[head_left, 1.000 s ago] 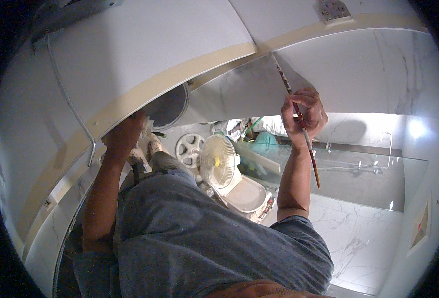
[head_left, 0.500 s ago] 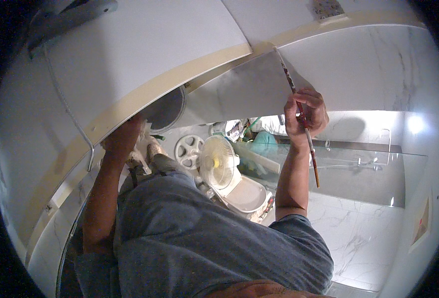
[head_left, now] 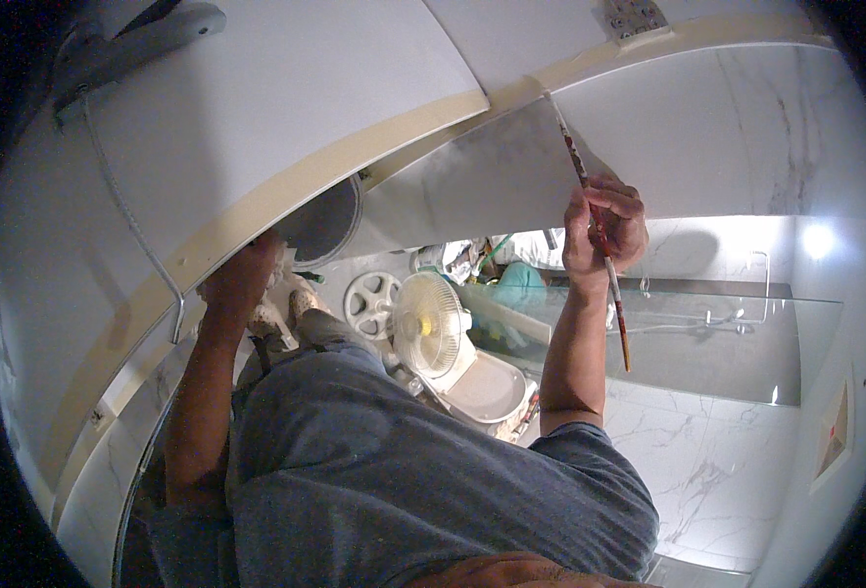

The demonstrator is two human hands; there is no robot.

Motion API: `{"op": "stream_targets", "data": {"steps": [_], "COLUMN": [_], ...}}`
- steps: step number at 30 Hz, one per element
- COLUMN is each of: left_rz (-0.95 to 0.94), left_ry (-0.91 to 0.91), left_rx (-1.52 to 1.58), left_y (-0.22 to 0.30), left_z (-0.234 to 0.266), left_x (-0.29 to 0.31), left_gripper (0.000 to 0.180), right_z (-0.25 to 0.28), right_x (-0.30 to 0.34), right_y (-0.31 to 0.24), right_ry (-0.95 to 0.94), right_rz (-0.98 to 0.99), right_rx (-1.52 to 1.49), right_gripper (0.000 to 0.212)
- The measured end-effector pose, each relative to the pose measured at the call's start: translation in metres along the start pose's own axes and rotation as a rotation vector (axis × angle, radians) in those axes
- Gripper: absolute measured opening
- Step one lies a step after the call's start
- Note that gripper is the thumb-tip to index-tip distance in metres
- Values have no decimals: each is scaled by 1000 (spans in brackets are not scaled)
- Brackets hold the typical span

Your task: The person washes hands at a sink, then uses a paintbrush to apply white paint to the edges of a bathroom vanity cabinet. They repeatedly dip the brush into a paint can and wipe excess paint with a cloth while painting the cabinet trim.

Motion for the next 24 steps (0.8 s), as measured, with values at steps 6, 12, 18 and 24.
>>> {"op": "stream_targets", "data": {"steps": [6, 12, 18, 24], "left_rz": [303, -57, -195, -327], "left_ry": [-379, -184, -91, -105], "left_rx": [-32, -115, -212, -258], "left_y": [-5, -20, -2, -10], "left_z": [-3, -19, -6, -11], "left_x": [0, 8, 4, 11], "left_gripper": [64, 42, 23, 22], "right_z": [-4, -3, -1, -5], "right_x": [-3, -1, 1, 0], "right_y": [-9, -7, -5, -8], "right_ry": [-89, -27, 45, -40], "right_rz": [-71, -113, -54, -76], "right_rx": [71, 37, 22, 50], "right_gripper": [17, 17, 16, 16]}}
Point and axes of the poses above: each hand's wrist, its own x-axis away from the middle knuckle, its own z-axis out of the back of the hand, y = z × x, the point moved 4 cm from there along -x, towards the middle knuckle, and after that the axes turned 14 degrees about y, right-handed, at the moved point
